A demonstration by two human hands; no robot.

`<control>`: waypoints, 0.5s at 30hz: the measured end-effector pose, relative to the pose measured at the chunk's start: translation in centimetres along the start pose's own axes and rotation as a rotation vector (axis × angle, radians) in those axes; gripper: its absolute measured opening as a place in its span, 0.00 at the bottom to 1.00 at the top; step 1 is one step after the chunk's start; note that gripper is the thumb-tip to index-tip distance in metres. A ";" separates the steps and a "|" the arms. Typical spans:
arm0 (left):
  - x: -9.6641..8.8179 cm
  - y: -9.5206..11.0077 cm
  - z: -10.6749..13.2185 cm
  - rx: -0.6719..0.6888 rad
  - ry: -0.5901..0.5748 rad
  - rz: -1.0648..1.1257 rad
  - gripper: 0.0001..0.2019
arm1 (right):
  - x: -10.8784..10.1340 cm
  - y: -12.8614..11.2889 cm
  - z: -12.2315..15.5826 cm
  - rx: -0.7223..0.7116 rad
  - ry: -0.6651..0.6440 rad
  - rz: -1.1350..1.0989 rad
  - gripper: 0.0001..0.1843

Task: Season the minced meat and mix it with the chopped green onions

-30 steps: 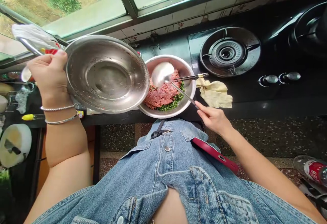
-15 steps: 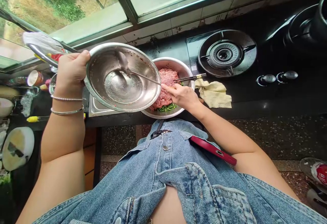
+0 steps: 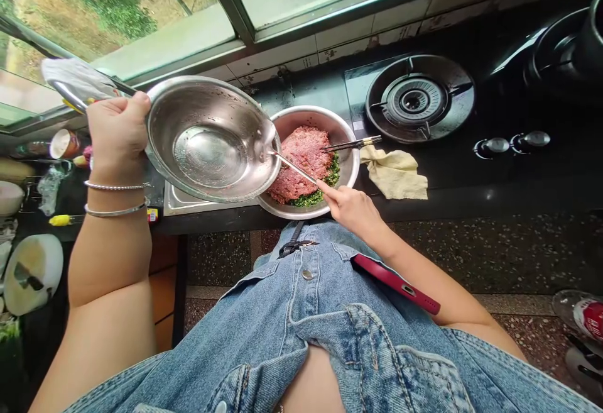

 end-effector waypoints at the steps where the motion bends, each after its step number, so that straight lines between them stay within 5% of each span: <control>1: 0.2 0.2 0.1 0.000 -0.005 -0.021 0.23 | -0.3 -0.6 -0.4 -0.022 0.007 -0.005 0.23; 6: 1.4 2.0 1.1 0.002 -0.055 -0.058 0.25 | -1.9 -3.1 -3.7 -0.113 0.075 -0.070 0.23; 9: 1.3 2.9 1.4 0.050 -0.054 -0.076 0.25 | -2.2 -2.3 -4.2 -0.102 0.065 -0.165 0.24; 15: 0.2 3.6 1.1 0.164 0.026 -0.124 0.24 | -1.4 0.5 -2.8 -0.040 -0.186 -0.406 0.23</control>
Point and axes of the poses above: each hand's wrist, its own z-axis away from the middle knuckle, its own x-axis out of the palm, y = z × x, the point moved 9 cm from there along -z, towards the middle knuckle, and after that the axes turned 1 degree about z, right-handed, at the moved point
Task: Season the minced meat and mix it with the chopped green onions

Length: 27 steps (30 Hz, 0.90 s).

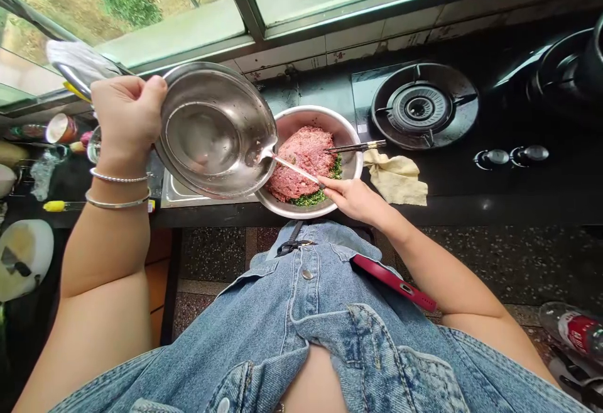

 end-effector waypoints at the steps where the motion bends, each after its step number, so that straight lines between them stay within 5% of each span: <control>1: 0.0 0.1 0.0 0.016 0.003 -0.014 0.24 | -0.1 -0.2 0.0 -0.005 -0.040 -0.037 0.23; 8: 1.0 1.8 0.9 0.111 -0.023 -0.030 0.23 | -2.6 -0.6 -2.7 -0.009 0.079 -0.115 0.25; 14: 0.7 3.6 2.0 0.168 -0.005 -0.007 0.22 | -0.5 0.1 -1.0 -0.012 -0.093 -0.097 0.26; 20: 1.2 4.8 2.4 0.296 -0.021 0.046 0.26 | -3.6 0.1 -2.5 -0.055 0.167 -0.014 0.26; 27: 1.3 3.7 2.5 0.389 0.069 0.020 0.26 | -0.1 3.0 0.4 0.113 -0.166 -0.180 0.31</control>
Point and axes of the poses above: each hand's wrist, its own z-axis away from the middle knuckle, its own x-axis out of the palm, y = z × x, the point moved 9 cm from there along -z, towards the middle knuckle, and after that the axes turned 1 degree about z, right-handed, at the moved point
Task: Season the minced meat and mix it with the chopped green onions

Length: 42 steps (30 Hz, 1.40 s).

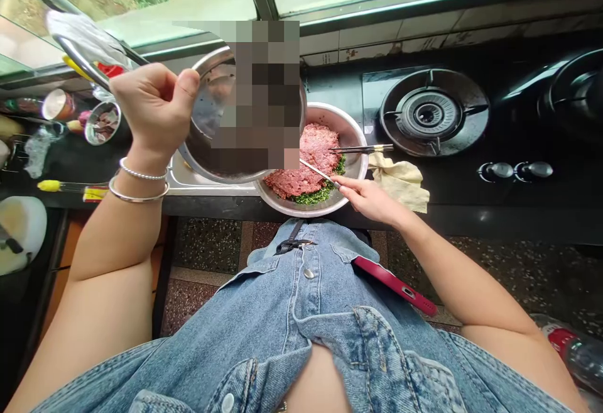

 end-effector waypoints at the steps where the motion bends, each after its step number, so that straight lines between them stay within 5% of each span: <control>1: 0.0 -0.4 0.1 0.002 0.007 -0.001 0.26 | 0.3 0.5 0.9 0.028 -0.046 -0.035 0.32; 5: -0.5 -2.3 0.3 -0.018 0.047 0.007 0.25 | 0.1 1.6 4.3 0.059 -0.123 0.016 0.34; 8: -1.7 -3.3 0.0 -0.036 0.099 0.029 0.24 | -0.8 1.0 4.8 0.018 -0.062 0.138 0.31; 13: -1.8 -2.3 -0.3 -0.030 0.071 0.045 0.24 | -1.9 -3.3 1.5 -0.092 0.180 0.457 0.27; 20: 0.1 -0.2 0.2 0.032 0.010 -0.009 0.25 | -0.6 -6.6 -3.2 -0.045 0.135 0.876 0.27; 31: -0.4 -1.3 0.8 0.068 0.049 -0.048 0.27 | -0.5 -5.4 1.8 0.002 -0.009 0.913 0.26; 42: 0.7 1.1 0.3 0.029 0.019 -0.038 0.25 | -0.2 -7.7 -3.2 -0.023 0.116 1.021 0.28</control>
Point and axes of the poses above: each hand's wrist, its own z-axis away from the middle knuckle, its own x-axis out of the palm, y = z × x, the point moved 9 cm from there along -z, towards the middle knuckle, and after that the axes turned 1 degree about z, right-handed, at the moved point
